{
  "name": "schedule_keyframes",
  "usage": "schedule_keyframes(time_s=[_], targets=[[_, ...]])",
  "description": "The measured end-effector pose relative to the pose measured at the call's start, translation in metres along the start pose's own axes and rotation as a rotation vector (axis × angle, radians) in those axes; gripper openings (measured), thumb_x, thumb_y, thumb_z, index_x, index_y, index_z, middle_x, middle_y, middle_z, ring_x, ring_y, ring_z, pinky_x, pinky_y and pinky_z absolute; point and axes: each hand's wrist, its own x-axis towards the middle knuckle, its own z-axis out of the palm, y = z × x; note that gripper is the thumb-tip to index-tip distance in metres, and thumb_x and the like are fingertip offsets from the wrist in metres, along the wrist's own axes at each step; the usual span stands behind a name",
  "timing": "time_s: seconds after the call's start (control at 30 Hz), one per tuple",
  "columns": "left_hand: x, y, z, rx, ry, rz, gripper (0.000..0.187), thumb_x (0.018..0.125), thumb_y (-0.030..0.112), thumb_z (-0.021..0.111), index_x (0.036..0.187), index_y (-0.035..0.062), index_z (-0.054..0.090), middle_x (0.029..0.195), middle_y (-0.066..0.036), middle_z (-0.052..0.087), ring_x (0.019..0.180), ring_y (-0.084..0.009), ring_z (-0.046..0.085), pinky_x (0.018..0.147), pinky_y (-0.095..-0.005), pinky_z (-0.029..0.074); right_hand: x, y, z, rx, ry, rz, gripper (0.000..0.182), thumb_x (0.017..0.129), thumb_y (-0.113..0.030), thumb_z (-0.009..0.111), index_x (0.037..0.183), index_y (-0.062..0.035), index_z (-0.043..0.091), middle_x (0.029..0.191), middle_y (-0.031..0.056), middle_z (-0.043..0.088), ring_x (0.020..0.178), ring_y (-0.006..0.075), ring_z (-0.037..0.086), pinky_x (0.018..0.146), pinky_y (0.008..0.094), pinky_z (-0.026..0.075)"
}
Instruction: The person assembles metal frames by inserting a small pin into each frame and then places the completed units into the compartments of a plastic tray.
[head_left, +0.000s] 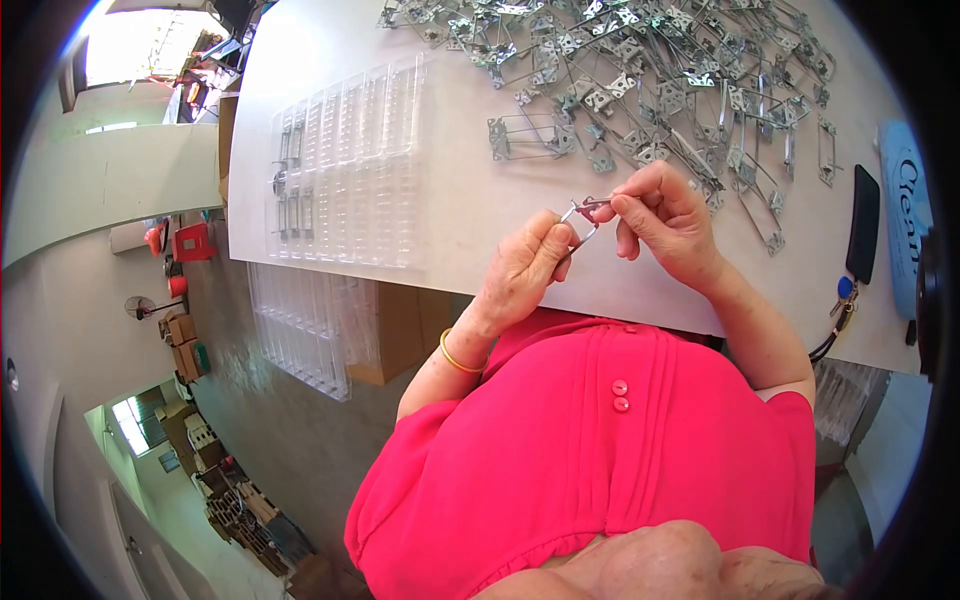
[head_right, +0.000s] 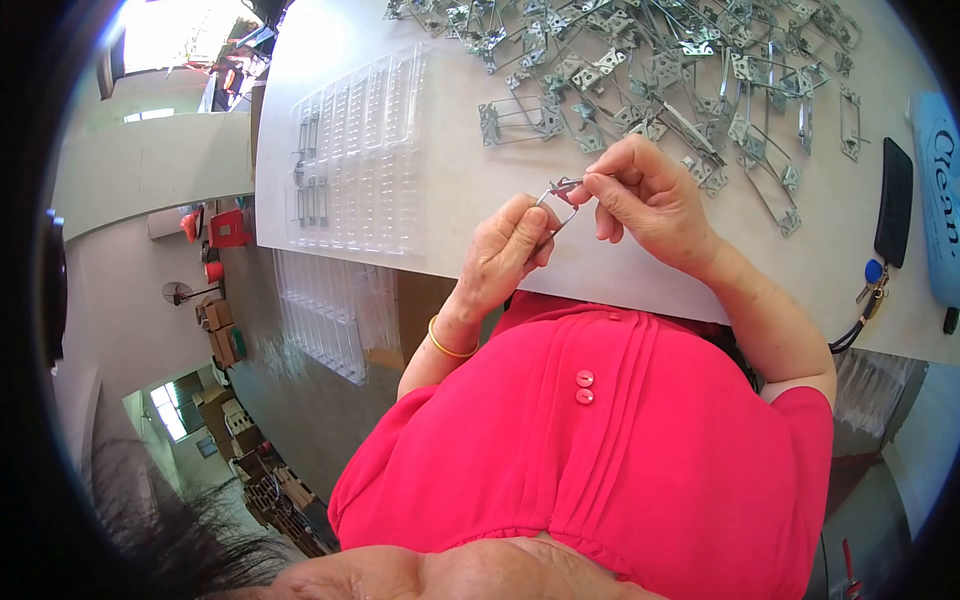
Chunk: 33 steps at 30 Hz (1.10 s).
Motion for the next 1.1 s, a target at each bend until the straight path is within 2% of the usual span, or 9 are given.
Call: schedule_keyframes(time_s=[0.17,0.23,0.27,0.33,0.4,0.43,0.6,0.8,1.1], targets=[[0.0,0.003,0.003,0.136,0.046,0.085,0.031,0.111,0.027,0.044,0.097,0.0028,0.058,0.071,0.001,0.05,0.062,-0.0064,0.047,0.052,-0.0252,0.037,-0.003,0.002,0.003,-0.311,0.084,-0.147,0.007,0.099,-0.003,0.063,0.098,-0.0039,0.056,0.083,0.0053,0.068,0.06,0.0056,0.059,0.053,0.0211,0.049],[0.001,-0.001,0.005,0.331,0.17,0.222,0.022,0.108,0.02,0.05,0.097,0.0026,0.058,0.069,-0.005,0.055,0.057,-0.0158,0.052,0.053,-0.032,0.041,-0.003,0.002,0.004,-0.456,0.107,-0.19,0.009,0.098,-0.002,0.064,0.096,-0.0035,0.056,0.079,0.004,0.067,0.06,0.005,0.059,0.053,0.0212,0.048],[0.002,-0.001,0.007,0.333,0.169,0.223,0.022,0.108,0.02,0.05,0.097,0.0026,0.058,0.069,-0.005,0.055,0.057,-0.0158,0.052,0.053,-0.032,0.041,-0.004,0.003,0.005,-0.464,0.102,-0.144,0.01,0.099,-0.005,0.064,0.095,-0.0036,0.056,0.076,0.0038,0.066,0.057,0.005,0.058,0.05,0.0212,0.046],[0.004,-0.001,0.008,0.773,0.32,0.413,0.01,0.102,0.012,0.057,0.098,0.0025,0.057,0.071,-0.012,0.059,0.057,-0.0291,0.056,0.054,-0.0383,0.044,-0.004,-0.001,0.006,-0.471,0.101,-0.1,0.011,0.1,-0.008,0.065,0.093,-0.0038,0.056,0.072,0.0035,0.065,0.054,0.0049,0.057,0.048,0.0213,0.045],[0.006,-0.001,0.008,0.843,0.344,0.465,0.007,0.099,0.009,0.06,0.099,0.0025,0.057,0.072,-0.014,0.059,0.059,-0.0327,0.057,0.054,-0.0403,0.044,-0.002,-0.014,0.008,-0.184,0.072,0.265,0.019,0.102,-0.019,0.063,0.093,-0.004,0.056,0.066,0.0041,0.063,0.048,0.0059,0.055,0.043,0.0218,0.04],[0.007,-0.001,0.008,0.912,0.369,0.515,0.008,0.096,0.006,0.063,0.1,0.0025,0.057,0.073,-0.015,0.059,0.06,-0.0364,0.057,0.054,-0.0424,0.045,-0.002,-0.014,0.008,-0.183,0.073,0.265,0.019,0.102,-0.019,0.063,0.093,-0.004,0.056,0.066,0.0041,0.063,0.048,0.0059,0.055,0.043,0.0218,0.04],[0.006,-0.002,0.007,1.081,0.365,0.55,0.014,0.09,0.004,0.067,0.1,0.0031,0.057,0.072,-0.012,0.059,0.061,-0.0327,0.059,0.055,-0.0424,0.046,0.003,-0.021,0.004,0.042,-0.048,0.495,0.033,0.105,-0.034,0.057,0.092,-0.0038,0.055,0.065,0.0077,0.064,0.041,0.0098,0.055,0.039,0.0226,0.04],[0.01,-0.008,0.012,1.083,0.333,0.637,0.013,0.092,0.013,0.066,0.09,0.0074,0.055,0.069,-0.005,0.054,0.056,-0.024,0.056,0.053,-0.0369,0.044,0.005,-0.01,-0.002,0.231,-0.09,0.559,0.03,0.105,-0.032,0.056,0.097,-0.0034,0.054,0.066,0.0076,0.064,0.041,0.01,0.055,0.038,0.023,0.042],[0.005,-0.008,0.009,1.212,0.212,0.58,0.013,0.09,0.014,0.068,0.093,0.007,0.057,0.068,-0.005,0.054,0.057,-0.0241,0.056,0.053,-0.038,0.043,0.005,-0.012,0.001,0.014,-0.083,0.531,0.02,0.103,-0.025,0.058,0.11,-0.0067,0.052,0.068,0.0065,0.064,0.044,0.0108,0.057,0.041,0.0246,0.043]])
